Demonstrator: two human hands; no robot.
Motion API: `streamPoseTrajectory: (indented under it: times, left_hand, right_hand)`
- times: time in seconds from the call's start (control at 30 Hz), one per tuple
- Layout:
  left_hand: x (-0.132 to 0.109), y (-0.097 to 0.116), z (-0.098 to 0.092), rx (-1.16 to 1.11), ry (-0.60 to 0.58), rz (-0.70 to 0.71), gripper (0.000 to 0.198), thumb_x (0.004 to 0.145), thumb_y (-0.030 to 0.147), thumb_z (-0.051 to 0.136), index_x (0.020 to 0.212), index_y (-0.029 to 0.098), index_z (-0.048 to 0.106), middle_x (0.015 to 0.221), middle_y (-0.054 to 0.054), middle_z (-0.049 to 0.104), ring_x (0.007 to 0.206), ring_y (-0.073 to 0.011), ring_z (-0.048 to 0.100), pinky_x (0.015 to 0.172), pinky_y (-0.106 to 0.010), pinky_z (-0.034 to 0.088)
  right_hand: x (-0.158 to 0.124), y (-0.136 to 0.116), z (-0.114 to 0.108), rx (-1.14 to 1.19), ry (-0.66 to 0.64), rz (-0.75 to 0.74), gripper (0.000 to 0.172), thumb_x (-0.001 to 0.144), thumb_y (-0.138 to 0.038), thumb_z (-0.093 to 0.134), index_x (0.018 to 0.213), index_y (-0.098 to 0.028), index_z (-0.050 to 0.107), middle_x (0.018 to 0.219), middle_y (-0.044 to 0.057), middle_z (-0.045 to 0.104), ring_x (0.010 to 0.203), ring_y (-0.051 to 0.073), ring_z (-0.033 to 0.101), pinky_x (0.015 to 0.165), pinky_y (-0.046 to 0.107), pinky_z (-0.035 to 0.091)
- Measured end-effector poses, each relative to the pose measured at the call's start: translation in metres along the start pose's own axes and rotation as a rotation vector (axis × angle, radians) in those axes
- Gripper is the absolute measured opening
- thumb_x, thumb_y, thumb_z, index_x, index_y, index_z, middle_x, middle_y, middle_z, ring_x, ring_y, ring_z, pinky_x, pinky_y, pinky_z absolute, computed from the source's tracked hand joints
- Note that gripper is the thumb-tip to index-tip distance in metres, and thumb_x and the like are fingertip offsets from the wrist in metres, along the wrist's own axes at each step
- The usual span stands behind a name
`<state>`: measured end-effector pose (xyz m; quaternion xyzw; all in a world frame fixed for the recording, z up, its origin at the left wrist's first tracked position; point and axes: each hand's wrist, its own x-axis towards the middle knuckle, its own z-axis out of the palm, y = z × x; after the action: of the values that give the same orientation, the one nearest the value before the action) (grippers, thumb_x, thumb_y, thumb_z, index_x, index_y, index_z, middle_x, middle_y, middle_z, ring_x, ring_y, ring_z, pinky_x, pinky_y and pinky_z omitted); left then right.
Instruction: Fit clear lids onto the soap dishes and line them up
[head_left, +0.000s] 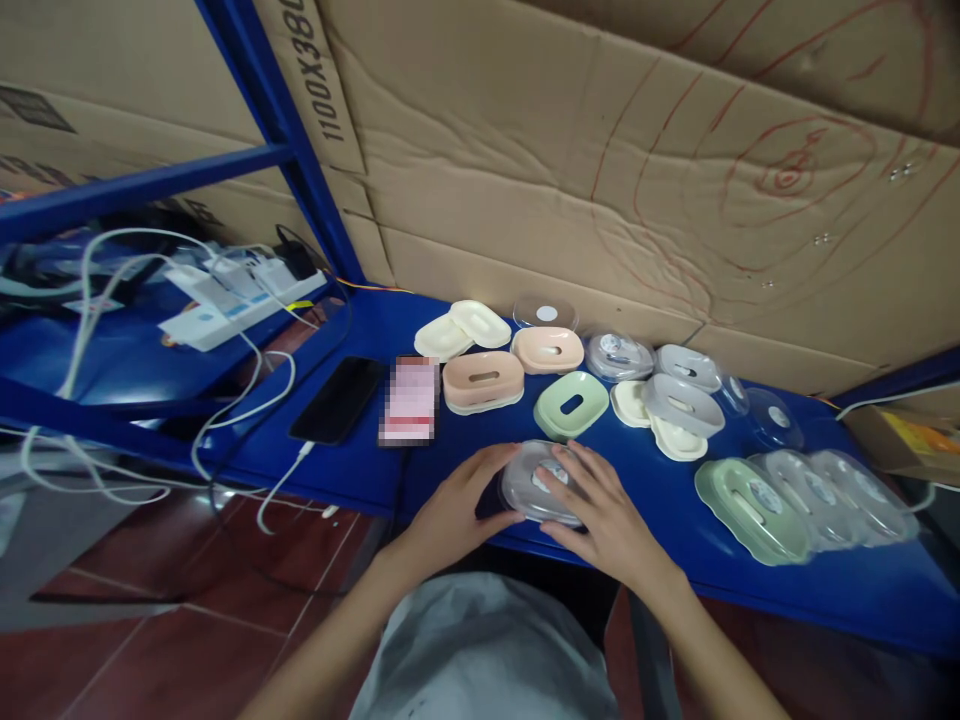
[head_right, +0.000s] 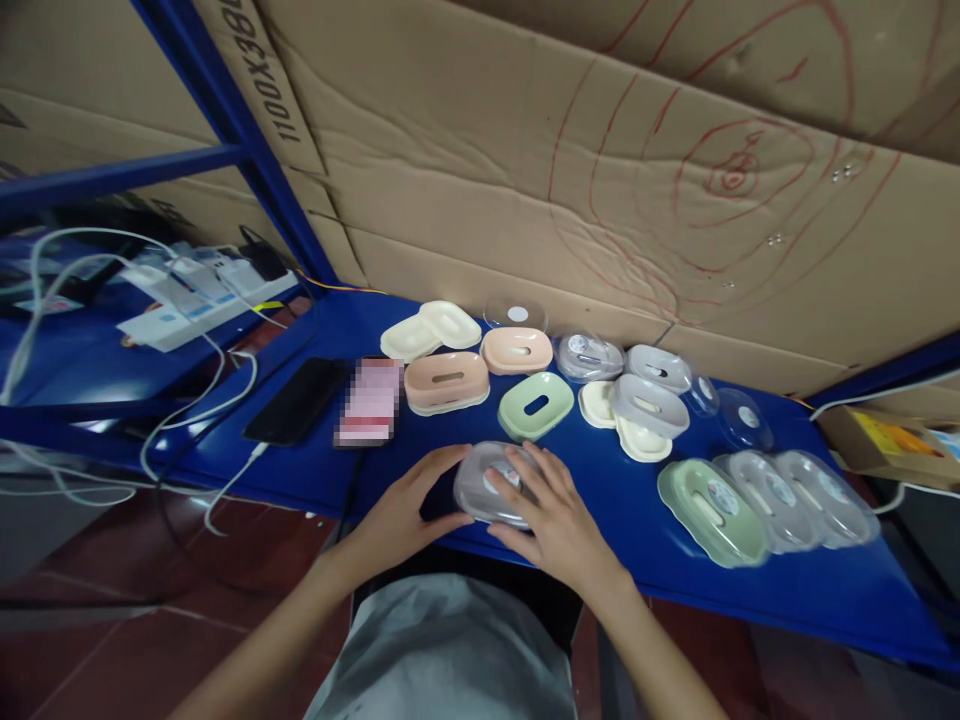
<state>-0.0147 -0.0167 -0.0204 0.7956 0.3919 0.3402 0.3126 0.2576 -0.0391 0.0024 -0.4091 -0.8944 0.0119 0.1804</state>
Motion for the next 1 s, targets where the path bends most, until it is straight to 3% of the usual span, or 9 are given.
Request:
streamPoseTrajectory:
  times: [0.3,0.5,0.67,0.77,0.9,1.0]
  left_hand:
    - [0.003,-0.001,-0.005,-0.010,-0.032,-0.011,0.077,0.092,0.031,0.082,0.159,0.037,0.045,0.153,-0.007,0.060,0.140,-0.0291,0.062,0.119,-0.051,0.053]
    - [0.002,-0.002,-0.005,-0.051,-0.047,-0.024,0.072,0.093,0.033,0.081,0.157,0.037,0.047,0.154,-0.007,0.058,0.141,-0.0280,0.061,0.121,-0.051,0.050]
    - [0.002,-0.001,-0.005,-0.058,-0.068,-0.011,0.073,0.093,0.032,0.082,0.156,0.036,0.047,0.155,-0.007,0.058,0.142,-0.0281,0.059,0.122,-0.051,0.049]
    - [0.001,-0.001,-0.005,-0.021,-0.077,-0.007,0.074,0.095,0.034,0.080,0.159,0.037,0.044,0.156,-0.006,0.057,0.143,-0.0280,0.058,0.123,-0.051,0.049]
    - [-0.002,-0.002,-0.004,0.063,-0.072,-0.009,0.071,0.099,0.037,0.075,0.161,0.038,0.041,0.156,-0.006,0.058,0.143,-0.0271,0.059,0.122,-0.049,0.050]
    - [-0.002,-0.004,-0.002,0.107,-0.053,0.005,0.059,0.106,0.036,0.064,0.160,0.036,0.043,0.155,-0.006,0.058,0.141,-0.0248,0.061,0.120,-0.045,0.052]
  right_hand:
    - [0.004,-0.003,-0.012,0.026,-0.060,0.014,0.063,0.104,-0.044,0.064,0.163,-0.033,0.046,0.169,0.009,0.044,0.157,0.034,0.038,0.119,0.059,0.049]
    - [-0.001,-0.009,-0.002,-0.055,-0.012,-0.005,0.063,0.103,-0.045,0.066,0.161,-0.031,0.048,0.168,0.011,0.046,0.154,0.037,0.042,0.118,0.063,0.047]
    - [-0.007,-0.014,0.007,-0.065,0.000,0.039,0.069,0.100,-0.044,0.070,0.163,-0.032,0.045,0.171,0.011,0.041,0.161,0.039,0.031,0.120,0.065,0.046]
    - [-0.013,-0.015,0.006,-0.061,0.022,0.057,0.073,0.100,-0.043,0.071,0.165,-0.035,0.040,0.170,0.010,0.043,0.158,0.037,0.037,0.116,0.062,0.051]
    - [-0.050,-0.012,-0.017,-0.053,0.201,0.151,0.079,0.098,-0.040,0.074,0.167,-0.039,0.036,0.165,0.009,0.049,0.152,0.038,0.046,0.114,0.063,0.053]
    - [-0.110,-0.003,-0.048,-0.179,0.474,0.441,0.078,0.096,-0.040,0.074,0.166,-0.041,0.039,0.163,0.008,0.050,0.145,0.042,0.052,0.117,0.069,0.047]
